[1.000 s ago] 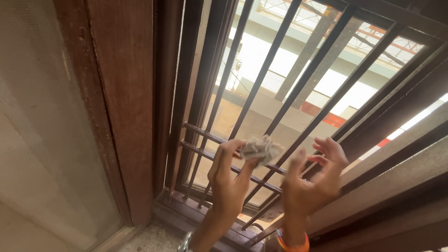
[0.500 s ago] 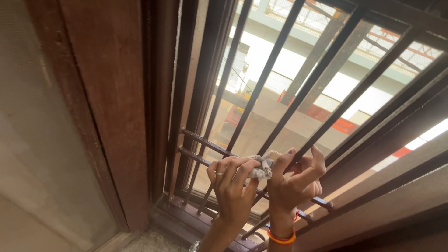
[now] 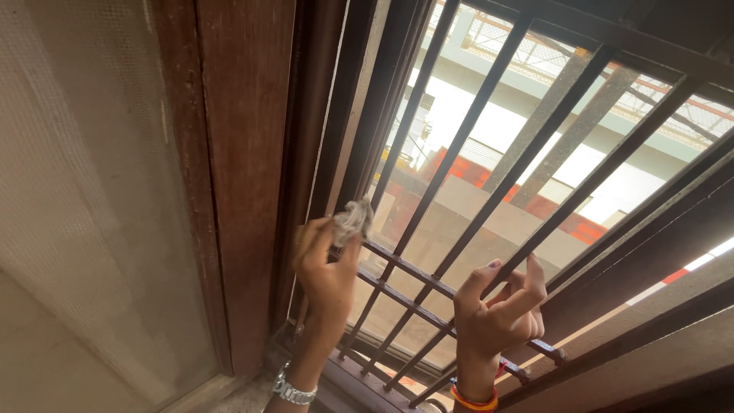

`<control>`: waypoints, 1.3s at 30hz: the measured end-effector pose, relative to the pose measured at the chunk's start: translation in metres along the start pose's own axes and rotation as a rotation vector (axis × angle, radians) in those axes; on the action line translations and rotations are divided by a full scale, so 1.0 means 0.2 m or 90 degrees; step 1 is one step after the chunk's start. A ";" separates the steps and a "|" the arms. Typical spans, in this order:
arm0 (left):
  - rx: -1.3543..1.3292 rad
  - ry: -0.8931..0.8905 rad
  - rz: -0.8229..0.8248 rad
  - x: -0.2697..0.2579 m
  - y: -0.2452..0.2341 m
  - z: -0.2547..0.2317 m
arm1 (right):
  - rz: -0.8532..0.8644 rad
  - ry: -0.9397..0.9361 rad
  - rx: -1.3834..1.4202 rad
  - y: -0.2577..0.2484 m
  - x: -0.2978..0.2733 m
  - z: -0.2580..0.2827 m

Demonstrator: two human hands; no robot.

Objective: The person wipes the metal bars of a window grille with a cloth. They move the cloth along the vertical and horizontal bars, cleaning different sections of the grille.

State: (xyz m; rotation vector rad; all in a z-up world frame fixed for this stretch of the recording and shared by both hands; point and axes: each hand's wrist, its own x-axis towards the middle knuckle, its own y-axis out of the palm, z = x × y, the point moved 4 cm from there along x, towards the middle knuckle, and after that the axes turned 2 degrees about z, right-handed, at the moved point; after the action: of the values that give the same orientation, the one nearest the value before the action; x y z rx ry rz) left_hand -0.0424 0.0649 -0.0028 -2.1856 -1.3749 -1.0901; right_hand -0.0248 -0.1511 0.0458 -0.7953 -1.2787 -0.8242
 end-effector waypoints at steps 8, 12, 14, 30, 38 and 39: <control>-0.121 0.057 0.257 -0.39 0.12 -0.36 | 0.017 0.056 0.039 0.00 -0.03 -0.02; -0.196 -0.193 0.272 -0.37 0.13 -0.22 | 0.004 -0.002 0.021 0.00 -0.04 -0.03; -0.202 -0.257 0.241 -0.28 0.16 -0.11 | -0.003 -0.019 0.020 0.00 -0.04 -0.02; -0.028 -0.065 0.140 0.05 -0.06 -0.13 | -0.002 -0.005 0.018 -0.01 -0.02 0.01; -0.016 0.215 -0.087 0.39 -0.06 -0.44 | -0.016 -0.018 0.002 0.00 -0.01 0.03; -0.013 0.274 -0.087 0.44 -0.05 -0.48 | -0.015 -0.022 0.002 0.00 0.00 0.03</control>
State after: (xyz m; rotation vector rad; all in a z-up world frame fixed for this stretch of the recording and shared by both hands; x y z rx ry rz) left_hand -0.0707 0.0620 0.1252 -1.7471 -1.3278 -1.5218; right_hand -0.0283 -0.1462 0.0459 -0.7969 -1.3209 -0.8304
